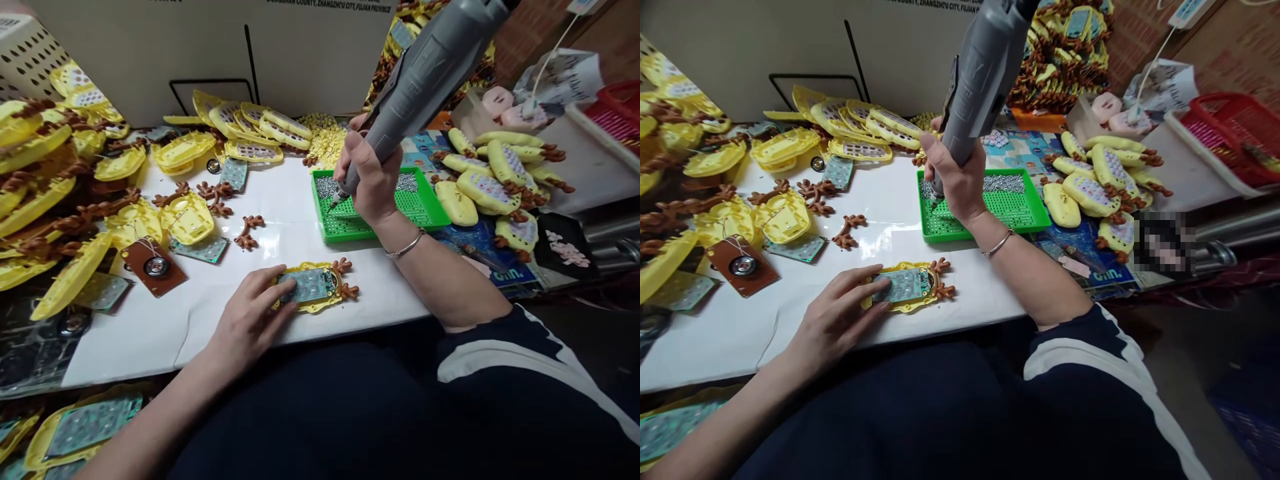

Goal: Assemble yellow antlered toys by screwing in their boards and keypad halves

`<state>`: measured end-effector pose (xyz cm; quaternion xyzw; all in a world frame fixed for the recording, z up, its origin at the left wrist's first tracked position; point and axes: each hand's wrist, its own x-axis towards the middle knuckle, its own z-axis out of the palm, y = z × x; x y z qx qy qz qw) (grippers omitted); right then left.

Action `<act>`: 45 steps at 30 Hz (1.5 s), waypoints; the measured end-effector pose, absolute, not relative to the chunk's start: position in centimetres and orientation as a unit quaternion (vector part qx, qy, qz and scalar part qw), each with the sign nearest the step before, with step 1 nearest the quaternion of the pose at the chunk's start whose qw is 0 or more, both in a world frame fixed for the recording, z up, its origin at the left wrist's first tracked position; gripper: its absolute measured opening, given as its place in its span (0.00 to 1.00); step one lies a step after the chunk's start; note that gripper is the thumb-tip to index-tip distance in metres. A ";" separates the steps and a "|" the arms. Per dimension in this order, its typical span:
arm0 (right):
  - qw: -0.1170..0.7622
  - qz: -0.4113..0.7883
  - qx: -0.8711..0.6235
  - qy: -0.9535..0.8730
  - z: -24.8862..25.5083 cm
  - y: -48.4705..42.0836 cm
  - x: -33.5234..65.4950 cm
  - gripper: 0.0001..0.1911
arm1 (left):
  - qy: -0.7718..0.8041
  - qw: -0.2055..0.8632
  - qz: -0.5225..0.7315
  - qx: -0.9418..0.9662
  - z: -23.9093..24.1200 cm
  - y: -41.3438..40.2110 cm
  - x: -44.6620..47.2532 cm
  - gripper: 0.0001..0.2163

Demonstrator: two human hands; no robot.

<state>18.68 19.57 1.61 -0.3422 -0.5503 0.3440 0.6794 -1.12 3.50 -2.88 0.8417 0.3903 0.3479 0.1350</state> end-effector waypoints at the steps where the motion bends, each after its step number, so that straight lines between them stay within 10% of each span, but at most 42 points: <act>1: 0.673 0.341 -0.351 -0.555 1.4 19.7 18.7 0.27 | 0.388 0.133 0.352 0.841 -3.0 3.6 -0.7 0.11; 27: 0.606 0.484 -0.238 -0.585 6.2 7.9 15.8 0.16 | 0.430 0.223 0.375 0.790 -4.3 3.7 0.3 0.33; 45: 0.534 0.529 -0.252 -0.609 3.5 7.0 14.4 0.18 | 0.446 0.236 0.376 0.777 -4.4 3.6 0.6 0.26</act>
